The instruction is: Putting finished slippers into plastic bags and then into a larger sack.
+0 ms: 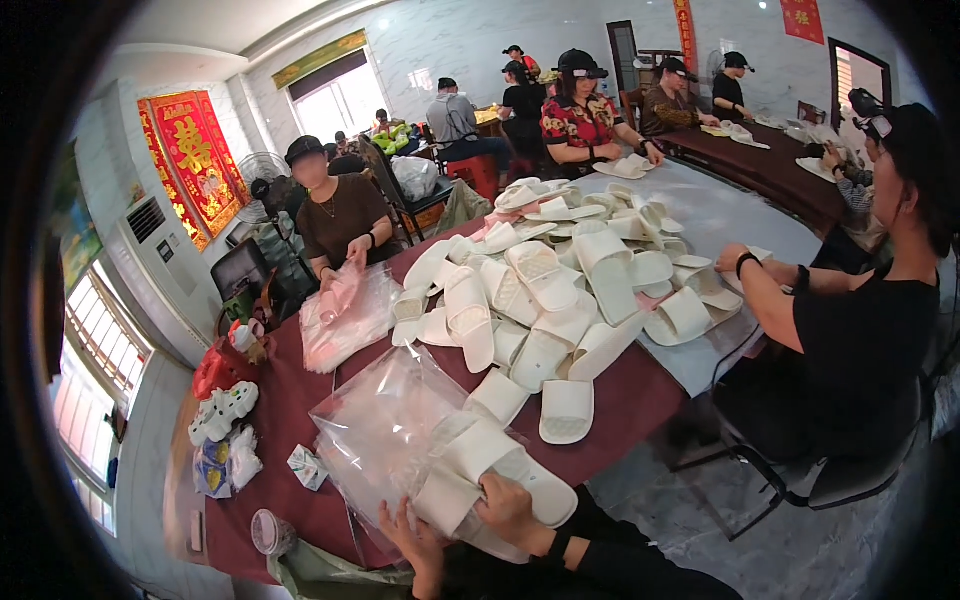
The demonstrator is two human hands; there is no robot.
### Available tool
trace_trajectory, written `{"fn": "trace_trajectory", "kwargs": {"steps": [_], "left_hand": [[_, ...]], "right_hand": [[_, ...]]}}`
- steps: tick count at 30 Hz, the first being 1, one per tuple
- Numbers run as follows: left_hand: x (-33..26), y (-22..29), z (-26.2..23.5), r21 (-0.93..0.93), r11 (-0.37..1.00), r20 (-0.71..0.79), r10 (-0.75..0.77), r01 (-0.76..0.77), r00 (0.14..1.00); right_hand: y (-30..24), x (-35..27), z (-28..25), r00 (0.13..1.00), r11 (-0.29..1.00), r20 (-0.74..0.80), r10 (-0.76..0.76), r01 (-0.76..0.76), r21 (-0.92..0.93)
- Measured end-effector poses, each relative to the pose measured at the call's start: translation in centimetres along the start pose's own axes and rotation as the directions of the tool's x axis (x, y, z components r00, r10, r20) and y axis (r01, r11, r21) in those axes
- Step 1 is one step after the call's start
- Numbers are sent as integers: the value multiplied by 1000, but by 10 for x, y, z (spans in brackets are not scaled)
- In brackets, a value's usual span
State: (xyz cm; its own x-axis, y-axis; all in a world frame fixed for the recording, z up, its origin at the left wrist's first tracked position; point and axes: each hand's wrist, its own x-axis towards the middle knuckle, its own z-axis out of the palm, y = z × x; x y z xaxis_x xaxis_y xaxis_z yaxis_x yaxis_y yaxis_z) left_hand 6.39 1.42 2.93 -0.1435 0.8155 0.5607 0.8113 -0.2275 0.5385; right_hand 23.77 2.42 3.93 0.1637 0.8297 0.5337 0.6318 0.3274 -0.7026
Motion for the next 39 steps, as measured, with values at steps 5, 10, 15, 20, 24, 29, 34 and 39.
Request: {"fn": "trace_trajectory", "kwargs": {"steps": [5,10,15,20,24,29,34,39], "left_hand": [[3,-9,13,-375,886,97,-255,273,962],[0,-5,15,22,1000,10,10,-11,1000],[-5,10,2,-47,998,18,45,-44,999],[-9,2,-1,6,995,-8,101,-101,995],[-16,-7,8,-80,991,-18,107,-108,994],[-20,-26,37,-561,783,-179,-433,270,883],[-29,-70,30,-451,657,387,-466,604,796],[-30,-67,25,-369,706,573,-339,604,746]], "right_hand": [[10,-13,23,984,992,140,113,-120,45],[23,-7,34,948,994,302,105,-90,-65],[9,1,32,969,988,197,149,-156,20],[6,3,34,945,977,253,206,-212,-3],[0,9,33,948,984,270,167,-177,12],[0,10,40,937,971,277,213,-233,41],[-10,22,48,930,962,291,225,-260,84],[-8,42,50,927,939,244,285,-321,122]]}}
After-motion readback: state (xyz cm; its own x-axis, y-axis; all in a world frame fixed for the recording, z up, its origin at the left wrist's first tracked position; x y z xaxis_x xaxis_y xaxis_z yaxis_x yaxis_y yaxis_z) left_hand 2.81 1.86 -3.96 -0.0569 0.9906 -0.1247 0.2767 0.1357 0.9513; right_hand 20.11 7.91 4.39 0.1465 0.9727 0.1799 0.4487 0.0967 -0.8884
